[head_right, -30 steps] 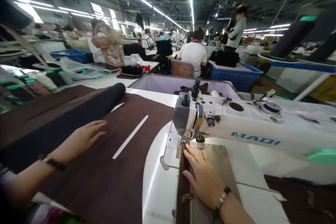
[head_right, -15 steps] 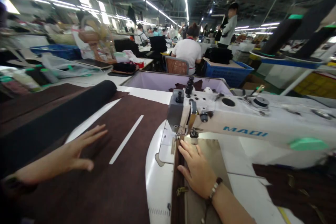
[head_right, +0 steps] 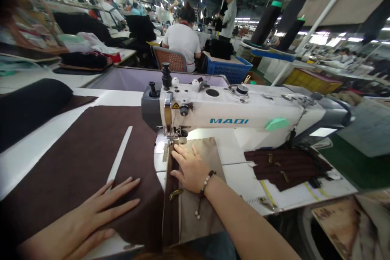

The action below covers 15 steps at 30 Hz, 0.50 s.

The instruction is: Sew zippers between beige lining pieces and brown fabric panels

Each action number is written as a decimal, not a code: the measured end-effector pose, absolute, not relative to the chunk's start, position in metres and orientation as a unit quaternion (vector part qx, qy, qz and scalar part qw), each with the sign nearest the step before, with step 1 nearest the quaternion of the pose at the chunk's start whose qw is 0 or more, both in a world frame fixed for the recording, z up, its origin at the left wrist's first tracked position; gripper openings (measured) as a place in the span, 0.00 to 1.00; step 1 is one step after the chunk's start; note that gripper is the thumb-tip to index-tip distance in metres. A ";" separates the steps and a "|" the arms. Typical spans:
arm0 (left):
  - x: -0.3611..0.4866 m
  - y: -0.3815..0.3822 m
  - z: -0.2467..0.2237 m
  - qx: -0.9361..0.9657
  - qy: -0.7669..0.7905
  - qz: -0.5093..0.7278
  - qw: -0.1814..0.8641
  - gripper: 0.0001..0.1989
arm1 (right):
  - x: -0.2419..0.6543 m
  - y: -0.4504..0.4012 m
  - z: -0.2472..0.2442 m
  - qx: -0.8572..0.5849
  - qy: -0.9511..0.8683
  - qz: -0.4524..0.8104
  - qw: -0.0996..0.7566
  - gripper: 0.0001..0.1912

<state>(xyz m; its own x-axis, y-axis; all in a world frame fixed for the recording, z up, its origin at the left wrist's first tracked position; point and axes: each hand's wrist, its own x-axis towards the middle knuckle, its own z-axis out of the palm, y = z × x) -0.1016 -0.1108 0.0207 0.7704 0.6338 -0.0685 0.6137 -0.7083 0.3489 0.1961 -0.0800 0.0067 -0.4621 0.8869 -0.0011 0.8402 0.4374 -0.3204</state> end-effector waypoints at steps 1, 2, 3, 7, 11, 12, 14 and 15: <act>-0.096 -0.105 0.027 0.919 0.338 0.031 0.202 0.23 | 0.196 -0.080 0.007 -0.513 -0.843 0.138 0.081 0.27; -0.090 -0.099 0.032 0.911 0.343 0.040 0.224 0.22 | 0.197 -0.079 0.006 -0.512 -0.845 0.137 0.076 0.27; -0.083 -0.093 0.037 0.903 0.348 0.051 0.246 0.22 | 0.197 -0.079 0.006 -0.507 -0.848 0.137 0.067 0.28; -0.054 -0.071 0.050 0.882 0.348 0.070 0.311 0.23 | 0.201 -0.077 0.001 -0.479 -0.866 0.139 0.027 0.31; -0.031 -0.057 0.052 0.873 0.333 0.059 0.351 0.25 | 0.201 -0.078 -0.004 -0.495 -0.857 0.129 0.054 0.29; -0.028 -0.055 0.052 0.871 0.331 0.059 0.358 0.25 | 0.201 -0.078 -0.004 -0.496 -0.857 0.126 0.060 0.28; -0.025 -0.051 0.053 0.866 0.332 0.062 0.370 0.26 | 0.201 -0.079 -0.006 -0.492 -0.860 0.118 0.069 0.28; -0.024 -0.050 0.053 0.863 0.333 0.063 0.373 0.26 | 0.201 -0.079 -0.006 -0.491 -0.860 0.114 0.073 0.27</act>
<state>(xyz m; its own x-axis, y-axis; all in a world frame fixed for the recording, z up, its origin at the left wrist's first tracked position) -0.0240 -0.0504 0.0532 0.7698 0.6229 -0.1393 0.5281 -0.4990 0.6871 0.2014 -0.0791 -0.0059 -0.5065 0.8621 0.0133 0.8289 0.4911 -0.2677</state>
